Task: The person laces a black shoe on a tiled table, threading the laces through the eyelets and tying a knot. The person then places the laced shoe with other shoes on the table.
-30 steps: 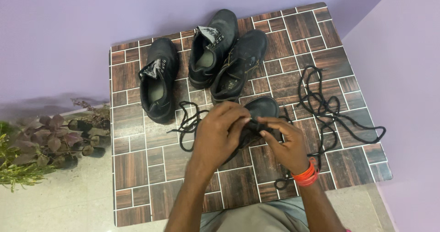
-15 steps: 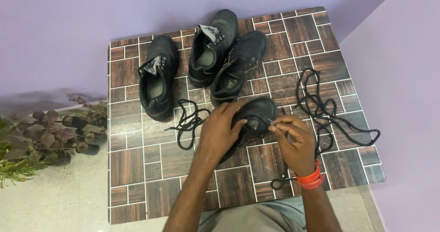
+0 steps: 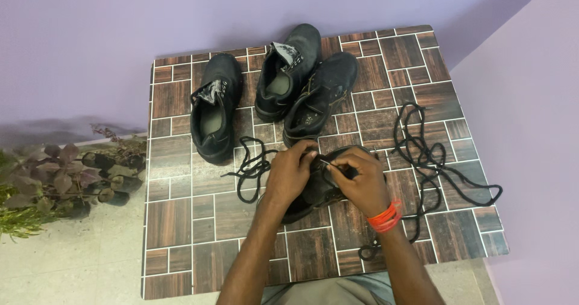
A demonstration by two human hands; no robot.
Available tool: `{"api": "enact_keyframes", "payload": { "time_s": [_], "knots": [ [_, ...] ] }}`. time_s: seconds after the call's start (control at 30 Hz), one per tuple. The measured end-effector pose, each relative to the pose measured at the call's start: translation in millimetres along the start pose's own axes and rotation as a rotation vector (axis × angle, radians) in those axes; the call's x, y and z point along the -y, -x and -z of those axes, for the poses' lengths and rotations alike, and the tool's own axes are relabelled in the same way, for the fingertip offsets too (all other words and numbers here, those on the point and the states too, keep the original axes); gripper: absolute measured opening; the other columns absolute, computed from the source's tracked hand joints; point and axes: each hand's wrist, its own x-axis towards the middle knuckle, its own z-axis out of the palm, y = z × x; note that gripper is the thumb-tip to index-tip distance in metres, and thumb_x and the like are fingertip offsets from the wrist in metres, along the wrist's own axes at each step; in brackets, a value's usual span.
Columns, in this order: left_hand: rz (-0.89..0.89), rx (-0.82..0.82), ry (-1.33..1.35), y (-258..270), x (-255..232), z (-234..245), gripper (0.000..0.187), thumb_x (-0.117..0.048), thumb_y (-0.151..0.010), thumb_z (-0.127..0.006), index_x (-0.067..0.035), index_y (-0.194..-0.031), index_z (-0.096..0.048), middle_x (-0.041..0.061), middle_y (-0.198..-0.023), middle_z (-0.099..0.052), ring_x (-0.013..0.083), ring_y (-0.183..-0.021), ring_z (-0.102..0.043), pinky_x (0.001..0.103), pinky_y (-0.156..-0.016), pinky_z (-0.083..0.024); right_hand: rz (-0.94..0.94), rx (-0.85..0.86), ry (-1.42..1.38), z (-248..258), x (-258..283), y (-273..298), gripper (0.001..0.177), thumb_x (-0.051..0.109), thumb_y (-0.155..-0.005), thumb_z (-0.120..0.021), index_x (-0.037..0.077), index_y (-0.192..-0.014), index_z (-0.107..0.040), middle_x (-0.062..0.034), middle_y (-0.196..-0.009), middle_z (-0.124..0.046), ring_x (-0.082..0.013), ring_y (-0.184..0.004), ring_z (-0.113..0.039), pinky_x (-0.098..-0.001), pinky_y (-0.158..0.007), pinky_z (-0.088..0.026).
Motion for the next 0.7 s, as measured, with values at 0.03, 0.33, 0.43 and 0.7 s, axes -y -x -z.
{"api": "enact_keyframes", "payload": {
  "time_s": [0.03,0.33,0.43,0.7],
  "knots": [
    [-0.014,-0.013,0.010,0.4,0.7,0.1,0.020,-0.018,-0.096,-0.066,-0.011,-0.114,-0.073,0.015,-0.078,-0.075,0.0295,-0.068,-0.074,0.043,-0.065,-0.055,-0.037,0.025,-0.002,-3.0,-1.0,-1.5,0.010,0.001,-0.080,-0.080,-0.001,-0.087,-0.073,-0.0079,-0.085,-0.070,-0.0153,-0.072,-0.068,-0.0266,-0.064,-0.052],
    [0.050,0.001,0.003,0.6,4.0,-2.5,0.021,-0.020,-0.097,-0.066,-0.011,-0.114,-0.072,0.016,-0.083,-0.076,0.0305,-0.074,-0.076,0.043,-0.068,-0.056,-0.078,0.024,0.015,-17.3,-9.0,-1.1,0.011,0.000,-0.076,-0.078,-0.002,-0.076,-0.068,-0.0052,-0.073,-0.057,-0.0125,-0.061,-0.057,-0.0290,-0.055,-0.043],
    [0.020,-0.021,0.019,2.0,2.9,-1.6,0.021,-0.020,-0.096,-0.066,-0.010,-0.113,-0.072,0.015,-0.087,-0.077,0.0304,-0.079,-0.077,0.042,-0.069,-0.057,-0.123,0.039,0.032,-18.7,-8.1,-3.2,0.011,0.001,-0.076,-0.079,-0.002,-0.075,-0.068,-0.0050,-0.072,-0.057,-0.0121,-0.059,-0.056,-0.0291,-0.053,-0.043],
    [0.015,-0.001,0.093,5.5,2.3,-0.1,0.026,-0.026,-0.094,-0.068,-0.008,-0.112,-0.074,0.015,-0.091,-0.078,0.0274,-0.082,-0.078,0.039,-0.072,-0.059,-0.165,0.017,-0.005,-22.2,-7.7,-4.2,0.011,0.002,-0.079,-0.079,-0.002,-0.076,-0.068,-0.0045,-0.074,-0.062,-0.0108,-0.058,-0.057,-0.0280,-0.052,-0.042]
  ]
}}
